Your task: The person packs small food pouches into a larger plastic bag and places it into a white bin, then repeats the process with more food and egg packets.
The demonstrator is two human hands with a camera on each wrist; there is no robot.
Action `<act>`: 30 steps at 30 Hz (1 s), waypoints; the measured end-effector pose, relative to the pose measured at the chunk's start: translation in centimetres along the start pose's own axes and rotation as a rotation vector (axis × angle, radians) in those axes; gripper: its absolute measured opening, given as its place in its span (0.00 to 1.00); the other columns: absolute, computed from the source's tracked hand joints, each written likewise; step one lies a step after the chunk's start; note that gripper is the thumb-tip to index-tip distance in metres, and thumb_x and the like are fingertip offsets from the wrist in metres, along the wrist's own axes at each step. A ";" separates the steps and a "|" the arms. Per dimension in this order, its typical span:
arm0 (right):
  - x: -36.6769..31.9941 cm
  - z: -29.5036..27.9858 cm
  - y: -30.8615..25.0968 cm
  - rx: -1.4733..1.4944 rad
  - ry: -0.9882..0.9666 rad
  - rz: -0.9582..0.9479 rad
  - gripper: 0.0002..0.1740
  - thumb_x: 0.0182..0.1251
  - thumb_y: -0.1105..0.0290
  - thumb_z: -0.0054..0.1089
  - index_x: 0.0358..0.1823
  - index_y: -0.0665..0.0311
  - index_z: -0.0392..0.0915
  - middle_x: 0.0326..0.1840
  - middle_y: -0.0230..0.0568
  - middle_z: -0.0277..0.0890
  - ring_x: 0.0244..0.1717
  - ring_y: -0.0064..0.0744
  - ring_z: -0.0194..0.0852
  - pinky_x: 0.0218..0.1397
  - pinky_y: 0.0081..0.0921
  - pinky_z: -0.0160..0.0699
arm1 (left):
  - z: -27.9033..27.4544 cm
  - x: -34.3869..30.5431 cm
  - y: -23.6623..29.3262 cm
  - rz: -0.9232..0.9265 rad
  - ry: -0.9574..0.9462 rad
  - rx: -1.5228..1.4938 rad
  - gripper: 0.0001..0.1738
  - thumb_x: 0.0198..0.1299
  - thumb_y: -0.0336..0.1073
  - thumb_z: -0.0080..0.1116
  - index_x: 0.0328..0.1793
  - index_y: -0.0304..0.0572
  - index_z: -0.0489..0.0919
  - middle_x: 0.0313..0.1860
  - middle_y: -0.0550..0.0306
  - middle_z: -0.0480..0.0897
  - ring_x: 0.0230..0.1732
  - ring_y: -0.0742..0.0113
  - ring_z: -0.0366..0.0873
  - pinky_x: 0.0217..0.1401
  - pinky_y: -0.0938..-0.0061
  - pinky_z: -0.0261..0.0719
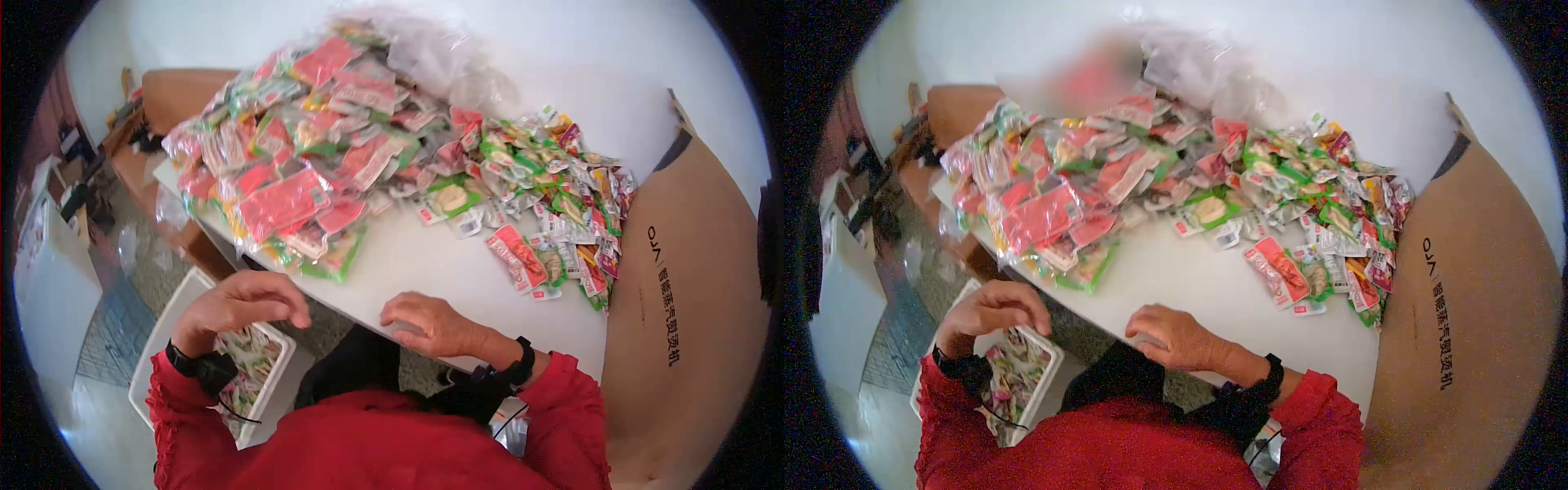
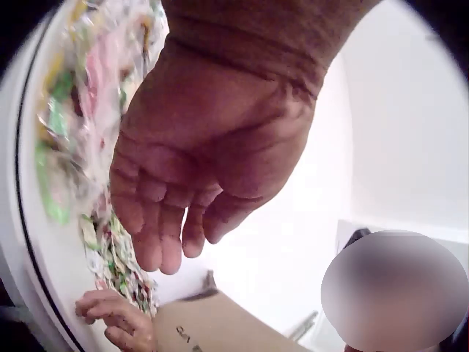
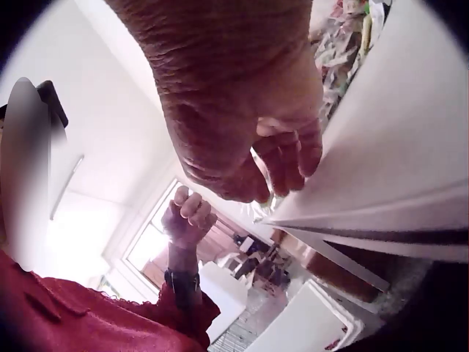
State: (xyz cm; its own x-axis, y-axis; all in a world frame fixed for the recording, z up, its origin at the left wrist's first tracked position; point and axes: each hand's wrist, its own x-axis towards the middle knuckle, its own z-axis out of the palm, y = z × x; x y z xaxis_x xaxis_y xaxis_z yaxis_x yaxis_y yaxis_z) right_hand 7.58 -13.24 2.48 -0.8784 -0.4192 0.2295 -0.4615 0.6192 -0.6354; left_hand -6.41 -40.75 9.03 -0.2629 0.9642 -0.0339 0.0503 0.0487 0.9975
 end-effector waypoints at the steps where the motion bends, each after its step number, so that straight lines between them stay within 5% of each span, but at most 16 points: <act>1: -0.3 -0.2 0.0 0.010 0.002 -0.022 0.11 0.55 0.71 0.51 0.40 0.63 0.72 0.41 0.41 0.70 0.42 0.40 0.70 0.46 0.29 0.70 | 0.6 1.5 1.6 0.005 0.000 0.036 0.08 0.59 0.32 0.50 0.40 0.35 0.75 0.37 0.57 0.78 0.40 0.71 0.74 0.44 0.76 0.71; 3: -0.7 -1.0 -0.8 0.050 -0.030 0.004 0.11 0.55 0.71 0.51 0.40 0.63 0.71 0.39 0.41 0.70 0.40 0.41 0.71 0.45 0.29 0.71 | 1.3 4.7 4.6 0.121 -0.072 0.528 0.09 0.59 0.35 0.49 0.40 0.37 0.75 0.35 0.59 0.78 0.39 0.72 0.73 0.42 0.75 0.71; 9: -1.9 -1.7 -1.2 0.322 -0.036 0.023 0.06 0.58 0.72 0.48 0.37 0.62 0.72 0.34 0.40 0.73 0.34 0.35 0.73 0.37 0.27 0.72 | -3.4 18.3 9.3 0.380 0.264 1.058 0.11 0.53 0.34 0.51 0.42 0.37 0.72 0.29 0.56 0.76 0.32 0.66 0.74 0.37 0.73 0.73; 11: -2.2 -1.5 -1.0 0.363 0.000 -0.020 0.06 0.58 0.72 0.48 0.37 0.63 0.72 0.33 0.40 0.72 0.34 0.35 0.73 0.37 0.27 0.72 | -7.6 23.7 9.2 0.325 0.367 1.033 0.14 0.52 0.35 0.53 0.45 0.38 0.72 0.30 0.53 0.77 0.33 0.65 0.75 0.37 0.71 0.73; 13: -2.4 -1.1 -1.1 0.387 0.032 -0.040 0.05 0.58 0.72 0.48 0.35 0.63 0.71 0.32 0.40 0.72 0.34 0.36 0.73 0.37 0.27 0.72 | -9.1 27.0 9.9 0.067 0.494 0.739 0.19 0.49 0.36 0.55 0.49 0.40 0.72 0.30 0.52 0.77 0.30 0.64 0.75 0.32 0.69 0.74; 17: -3.1 0.1 -0.3 0.262 -0.045 -0.104 0.07 0.62 0.68 0.45 0.38 0.61 0.69 0.34 0.41 0.71 0.37 0.43 0.71 0.40 0.33 0.70 | -16.0 33.2 6.6 0.183 0.603 0.777 0.24 0.48 0.36 0.57 0.54 0.43 0.70 0.29 0.55 0.77 0.25 0.67 0.74 0.27 0.69 0.74; 20: -3.1 1.2 1.2 0.330 -0.036 -0.087 0.07 0.61 0.69 0.47 0.38 0.60 0.71 0.34 0.38 0.72 0.35 0.37 0.72 0.39 0.28 0.70 | -20.2 36.3 4.8 0.338 0.722 1.002 0.24 0.48 0.34 0.56 0.54 0.47 0.71 0.28 0.55 0.76 0.25 0.69 0.75 0.28 0.72 0.75; 22: -3.0 1.5 2.1 0.329 -0.023 -0.071 0.07 0.61 0.69 0.47 0.38 0.60 0.71 0.34 0.39 0.72 0.35 0.37 0.72 0.39 0.28 0.70 | -20.4 36.8 4.6 0.165 0.672 0.442 0.19 0.48 0.34 0.55 0.49 0.47 0.75 0.31 0.53 0.78 0.29 0.68 0.76 0.29 0.73 0.74; 23: -3.0 1.3 2.2 0.335 -0.004 -0.065 0.06 0.61 0.69 0.47 0.38 0.61 0.71 0.33 0.39 0.72 0.35 0.37 0.72 0.39 0.28 0.70 | -25.3 39.1 2.5 0.437 0.621 0.619 0.12 0.49 0.34 0.54 0.41 0.44 0.77 0.29 0.56 0.78 0.28 0.69 0.74 0.26 0.75 0.70; 28: -2.9 1.1 2.3 0.387 0.012 -0.038 0.07 0.60 0.68 0.46 0.35 0.62 0.70 0.31 0.41 0.72 0.34 0.43 0.72 0.39 0.33 0.70 | -18.7 36.8 14.4 0.332 1.030 0.862 0.09 0.54 0.35 0.50 0.36 0.40 0.77 0.27 0.63 0.76 0.29 0.75 0.73 0.28 0.79 0.72; 30: -3.0 1.2 2.5 0.391 0.004 -0.030 0.07 0.60 0.68 0.46 0.35 0.62 0.71 0.31 0.42 0.73 0.34 0.42 0.73 0.39 0.33 0.70 | -16.1 35.0 18.2 0.790 0.948 0.182 0.11 0.54 0.34 0.50 0.40 0.36 0.76 0.30 0.60 0.77 0.29 0.74 0.73 0.31 0.78 0.73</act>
State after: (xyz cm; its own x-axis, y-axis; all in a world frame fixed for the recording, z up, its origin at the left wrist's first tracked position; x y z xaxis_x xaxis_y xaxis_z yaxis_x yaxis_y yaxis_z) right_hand 9.19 -11.28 -0.67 -0.8659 -0.4306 0.2545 -0.4057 0.3069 -0.8610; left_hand -30.18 -10.35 26.96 -0.6867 0.1822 0.7037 0.6236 -0.3498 0.6991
